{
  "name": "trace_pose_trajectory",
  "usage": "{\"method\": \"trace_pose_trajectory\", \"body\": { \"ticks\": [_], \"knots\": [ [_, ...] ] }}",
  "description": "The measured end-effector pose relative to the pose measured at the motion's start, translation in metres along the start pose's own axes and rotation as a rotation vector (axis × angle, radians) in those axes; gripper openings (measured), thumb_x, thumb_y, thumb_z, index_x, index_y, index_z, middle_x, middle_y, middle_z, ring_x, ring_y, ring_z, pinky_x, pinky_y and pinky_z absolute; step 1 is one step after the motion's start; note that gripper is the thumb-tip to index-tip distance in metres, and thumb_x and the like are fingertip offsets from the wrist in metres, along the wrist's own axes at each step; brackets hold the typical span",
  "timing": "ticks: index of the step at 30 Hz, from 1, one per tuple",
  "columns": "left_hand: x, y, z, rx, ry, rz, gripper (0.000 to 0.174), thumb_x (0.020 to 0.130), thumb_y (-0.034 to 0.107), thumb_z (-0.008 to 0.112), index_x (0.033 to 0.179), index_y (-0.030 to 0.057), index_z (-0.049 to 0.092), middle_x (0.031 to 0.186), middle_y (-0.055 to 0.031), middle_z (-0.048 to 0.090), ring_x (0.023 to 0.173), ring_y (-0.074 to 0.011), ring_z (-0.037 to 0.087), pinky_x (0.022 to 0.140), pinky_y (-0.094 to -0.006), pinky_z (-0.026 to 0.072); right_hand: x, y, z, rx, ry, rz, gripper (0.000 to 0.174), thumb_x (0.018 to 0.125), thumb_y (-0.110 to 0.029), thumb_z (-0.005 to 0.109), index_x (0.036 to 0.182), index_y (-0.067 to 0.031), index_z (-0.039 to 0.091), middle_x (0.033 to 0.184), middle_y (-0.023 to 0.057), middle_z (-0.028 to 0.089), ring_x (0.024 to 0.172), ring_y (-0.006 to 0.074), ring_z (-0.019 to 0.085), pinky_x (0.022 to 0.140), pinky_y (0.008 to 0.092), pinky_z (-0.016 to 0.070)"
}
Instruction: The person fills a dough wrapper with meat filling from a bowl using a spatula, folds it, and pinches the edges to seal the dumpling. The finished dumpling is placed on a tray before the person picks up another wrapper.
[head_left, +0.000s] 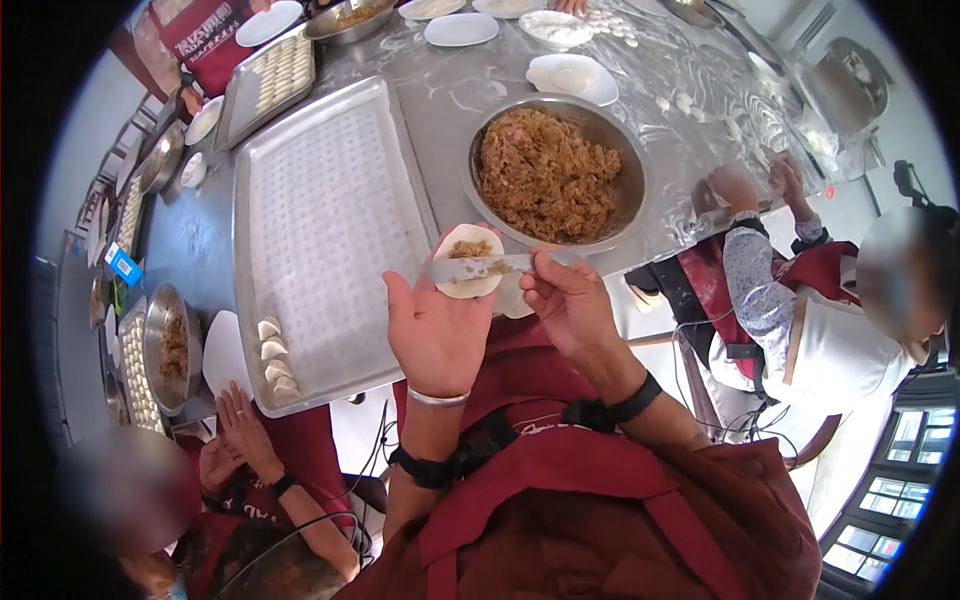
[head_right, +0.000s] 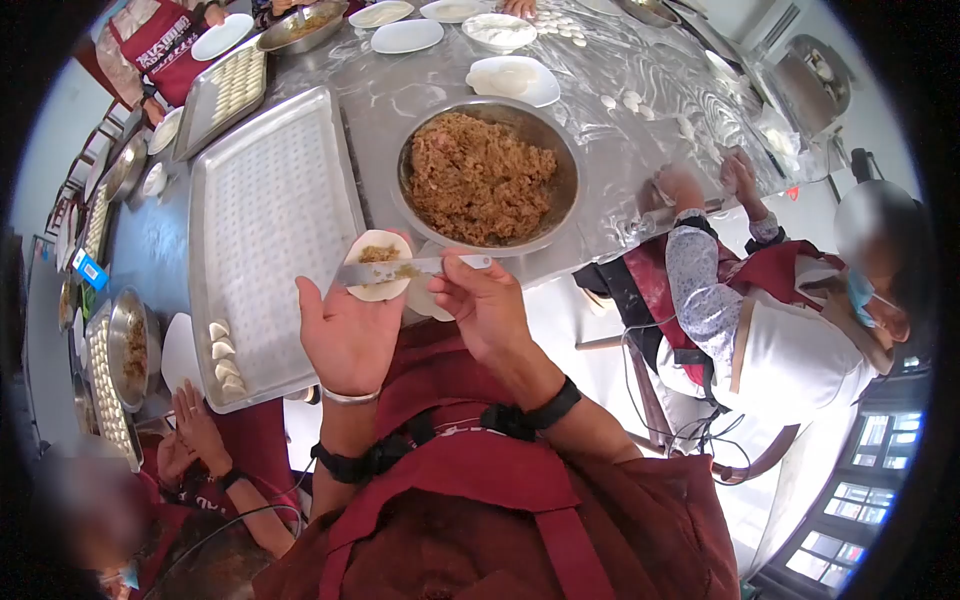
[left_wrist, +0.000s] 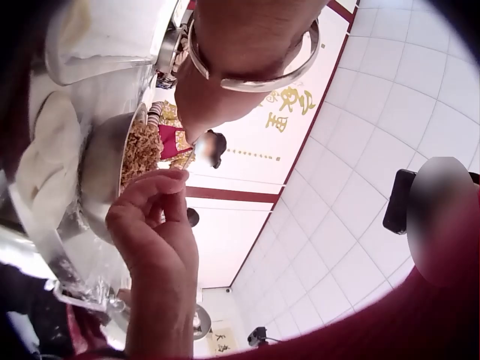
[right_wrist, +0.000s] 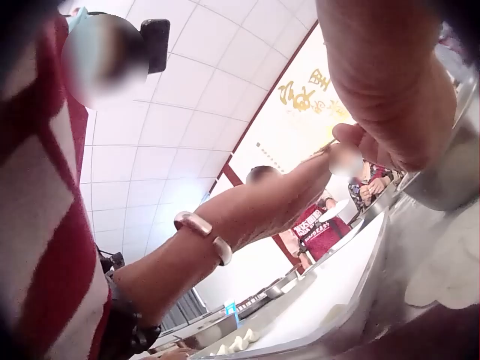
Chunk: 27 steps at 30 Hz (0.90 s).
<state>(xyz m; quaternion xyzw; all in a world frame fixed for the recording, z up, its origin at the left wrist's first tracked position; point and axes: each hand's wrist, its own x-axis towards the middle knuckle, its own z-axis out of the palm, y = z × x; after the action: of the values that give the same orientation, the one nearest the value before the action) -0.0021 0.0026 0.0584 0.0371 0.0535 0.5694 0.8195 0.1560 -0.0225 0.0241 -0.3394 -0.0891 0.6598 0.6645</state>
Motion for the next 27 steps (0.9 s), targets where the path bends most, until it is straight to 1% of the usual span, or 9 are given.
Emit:
{"method": "trace_pose_trajectory", "body": {
  "ticks": [5,9,13,14,15,17,20,24,27],
  "knots": [
    [-0.004,0.012,0.001,0.058,-0.032,0.053,0.081,0.103,0.055,0.028,0.143,-0.0149,0.029,0.149,-0.0291,0.034,0.143,-0.0379,0.028,0.121,-0.0475,0.017,0.0,-0.018,-0.032,-0.075,0.103,-0.1,0.015,0.092,-0.011,0.068,0.105,-0.0049,0.066,0.087,0.0056,0.07,0.077,0.0169,0.07,0.065,0.0264,0.0581],
    [-0.01,0.019,0.0,0.036,-0.01,0.06,0.079,0.103,0.054,0.027,0.143,-0.0143,0.03,0.149,-0.0287,0.035,0.143,-0.0367,0.029,0.121,-0.0472,0.018,-0.015,-0.038,-0.029,-0.036,0.039,-0.275,0.013,0.094,-0.01,0.065,0.104,-0.0024,0.067,0.089,0.0074,0.071,0.079,0.0183,0.071,0.067,0.0268,0.0588],
    [-0.017,0.014,-0.002,-0.002,-0.027,0.004,0.078,0.103,0.053,0.029,0.143,-0.0143,0.029,0.149,-0.0278,0.035,0.143,-0.0367,0.03,0.121,-0.0472,0.02,-0.043,-0.022,0.019,-0.447,-0.009,-0.644,0.012,0.095,-0.006,0.062,0.103,0.0017,0.066,0.09,0.0082,0.071,0.082,0.0202,0.071,0.075,0.0296,0.0581],
    [-0.019,0.013,0.002,0.028,-0.039,-0.009,0.078,0.103,0.053,0.029,0.143,-0.0141,0.029,0.149,-0.0275,0.036,0.142,-0.0367,0.031,0.121,-0.0471,0.0205,-0.046,-0.019,0.021,-0.613,-0.128,-0.761,0.012,0.093,-0.005,0.064,0.103,0.0012,0.067,0.094,0.0093,0.071,0.084,0.0217,0.07,0.076,0.0318,0.0568],
    [-0.022,0.011,0.004,0.059,-0.05,-0.022,0.078,0.103,0.053,0.029,0.143,-0.014,0.029,0.149,-0.0271,0.036,0.142,-0.0367,0.031,0.12,-0.0471,0.021,-0.042,-0.021,0.018,-1.013,-0.256,-1.068,0.017,0.088,-0.002,0.067,0.104,-0.0018,0.069,0.097,0.0112,0.07,0.086,0.0253,0.069,0.075,0.034,0.0564],
    [-0.029,0.009,0.007,0.028,-0.032,-0.042,0.078,0.103,0.053,0.029,0.143,-0.0138,0.029,0.148,-0.0268,0.037,0.141,-0.0368,0.032,0.12,-0.047,0.022,-0.049,-0.011,0.023,-1.239,-0.303,-1.229,0.015,0.085,0.004,0.066,0.099,0.0004,0.07,0.098,0.0146,0.069,0.09,0.0266,0.068,0.075,0.0338,0.056],
    [-0.041,0.01,0.006,0.006,-0.038,-0.054,0.077,0.104,0.053,0.028,0.142,-0.0139,0.03,0.148,-0.0267,0.038,0.141,-0.0369,0.033,0.119,-0.0468,0.0224,-0.045,-0.001,0.014,-1.303,-0.547,-1.412,0.024,0.078,0.005,0.07,0.102,-0.0009,0.071,0.103,0.0149,0.068,0.09,0.0294,0.068,0.075,0.0345,0.0571],
    [-0.05,0.013,-0.001,0.059,-0.051,-0.025,0.078,0.104,0.053,0.028,0.141,-0.0152,0.032,0.148,-0.0279,0.038,0.14,-0.0372,0.034,0.119,-0.0463,0.0214,-0.061,0.009,-0.002,-1.347,-0.642,-1.432,0.031,0.07,0.003,0.072,0.101,-0.0005,0.071,0.103,0.0158,0.067,0.092,0.0325,0.068,0.076,0.038,0.0583],
    [-0.051,0.02,-0.008,0.076,0.058,0.04,0.078,0.104,0.053,0.027,0.139,-0.0165,0.032,0.147,-0.0293,0.038,0.139,-0.0372,0.034,0.119,-0.0465,0.0202,-0.08,-0.003,-0.017,-1.344,-0.689,-1.369,0.029,0.073,0.001,0.071,0.102,-0.001,0.07,0.102,0.0146,0.067,0.091,0.033,0.069,0.077,0.0405,0.0579]
  ]
}}
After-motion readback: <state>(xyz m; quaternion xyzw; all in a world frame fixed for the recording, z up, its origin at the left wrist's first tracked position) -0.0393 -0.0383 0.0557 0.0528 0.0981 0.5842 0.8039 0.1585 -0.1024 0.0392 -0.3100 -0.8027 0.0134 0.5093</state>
